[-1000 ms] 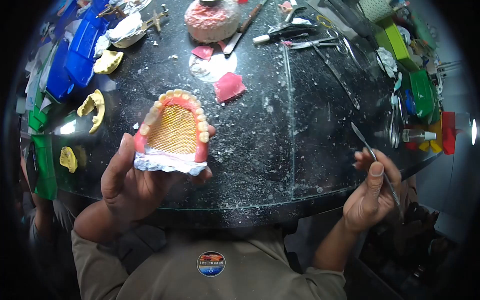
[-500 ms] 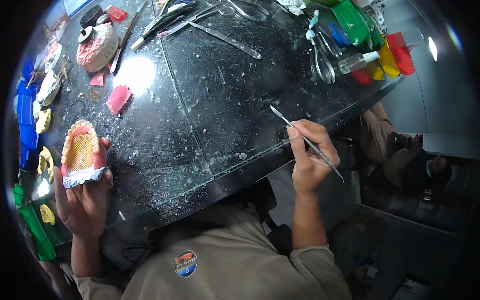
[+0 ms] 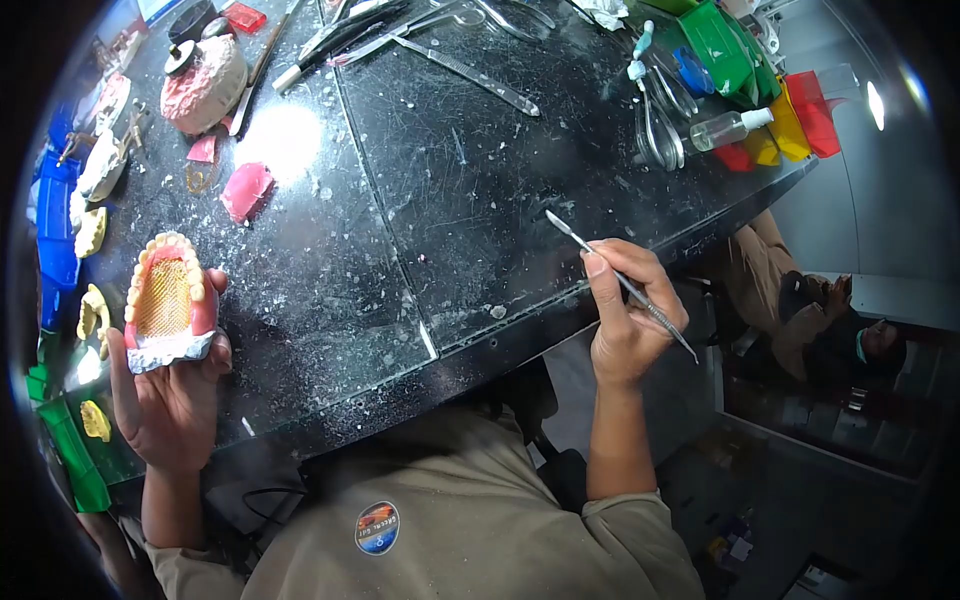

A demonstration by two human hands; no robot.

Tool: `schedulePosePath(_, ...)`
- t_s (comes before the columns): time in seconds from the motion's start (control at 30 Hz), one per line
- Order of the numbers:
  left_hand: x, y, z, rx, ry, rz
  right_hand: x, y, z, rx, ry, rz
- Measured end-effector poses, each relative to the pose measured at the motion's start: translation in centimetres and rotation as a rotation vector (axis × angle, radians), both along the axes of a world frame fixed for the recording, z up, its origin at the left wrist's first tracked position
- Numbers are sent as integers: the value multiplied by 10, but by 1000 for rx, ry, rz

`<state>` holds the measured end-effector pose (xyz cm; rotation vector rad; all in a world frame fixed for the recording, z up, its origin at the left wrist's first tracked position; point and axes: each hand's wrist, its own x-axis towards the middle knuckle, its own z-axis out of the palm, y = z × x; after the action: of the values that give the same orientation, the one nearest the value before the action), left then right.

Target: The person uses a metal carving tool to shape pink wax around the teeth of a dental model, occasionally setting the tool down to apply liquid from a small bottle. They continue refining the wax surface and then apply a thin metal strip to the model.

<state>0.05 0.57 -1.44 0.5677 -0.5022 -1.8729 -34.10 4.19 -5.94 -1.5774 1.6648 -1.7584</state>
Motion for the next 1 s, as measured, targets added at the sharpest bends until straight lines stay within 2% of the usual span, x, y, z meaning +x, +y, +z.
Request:
schedulePosePath(0.47,3,0,-5,-52,67,-98,5,3,7,82,-20,29)
schedulePosePath(0.5,-3,4,3,54,31,-24,9,1,10,99,-41,44)
schedulePosePath(0.57,0,5,0,105,48,-25,25,-1,19,86,-112,134)
schedulePosePath(0.63,-2,4,0,81,-45,-48,44,-12,29,5,-193,257)
schedulePosePath(0.7,3,0,-9,-50,-100,-135,67,-30,46,-27,-207,425)
schedulePosePath(0.87,1,0,3,-57,-221,-123,121,-79,84,2,52,833)
schedulePosePath(1.0,1,-3,10,-53,-246,-158,146,-91,88,184,13,873)
